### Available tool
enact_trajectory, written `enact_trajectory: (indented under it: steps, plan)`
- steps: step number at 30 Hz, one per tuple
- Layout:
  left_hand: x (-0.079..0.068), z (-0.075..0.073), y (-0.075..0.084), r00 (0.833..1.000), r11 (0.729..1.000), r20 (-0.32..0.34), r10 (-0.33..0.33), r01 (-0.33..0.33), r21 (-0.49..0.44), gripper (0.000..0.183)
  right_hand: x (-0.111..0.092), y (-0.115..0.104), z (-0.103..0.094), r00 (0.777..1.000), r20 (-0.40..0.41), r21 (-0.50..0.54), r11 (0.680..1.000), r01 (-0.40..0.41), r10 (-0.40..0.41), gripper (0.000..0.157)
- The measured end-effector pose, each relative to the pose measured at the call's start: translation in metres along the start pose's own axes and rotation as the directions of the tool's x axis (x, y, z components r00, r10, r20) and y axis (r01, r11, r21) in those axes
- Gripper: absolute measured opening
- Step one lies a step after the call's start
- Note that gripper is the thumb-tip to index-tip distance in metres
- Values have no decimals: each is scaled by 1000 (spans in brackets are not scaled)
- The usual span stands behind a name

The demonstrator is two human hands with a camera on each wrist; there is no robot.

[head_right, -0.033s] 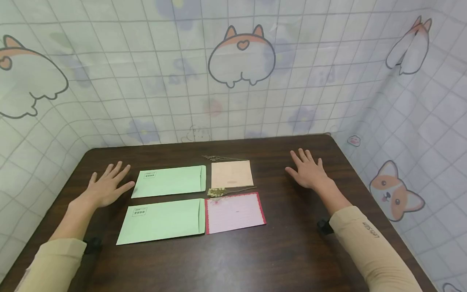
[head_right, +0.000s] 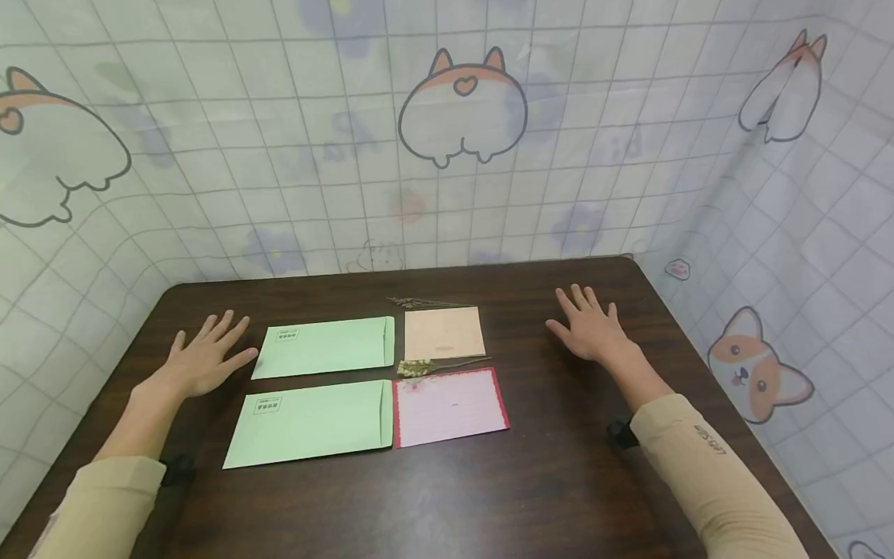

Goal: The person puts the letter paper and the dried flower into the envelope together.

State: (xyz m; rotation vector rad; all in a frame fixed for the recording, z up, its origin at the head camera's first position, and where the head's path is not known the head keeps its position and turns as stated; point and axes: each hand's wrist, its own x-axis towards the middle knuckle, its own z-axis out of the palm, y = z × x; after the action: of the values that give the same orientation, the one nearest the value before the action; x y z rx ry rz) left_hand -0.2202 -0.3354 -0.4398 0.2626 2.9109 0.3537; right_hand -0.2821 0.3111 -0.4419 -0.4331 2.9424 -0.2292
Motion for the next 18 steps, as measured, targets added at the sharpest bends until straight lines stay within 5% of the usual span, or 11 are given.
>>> enact_trajectory:
  steps: [18]
  plan:
    - [1, 3, 0, 1000, 1000, 15, -9, 9, -29, 84, -1, -3, 2, 1000, 26, 15, 1000, -11, 11, 81]
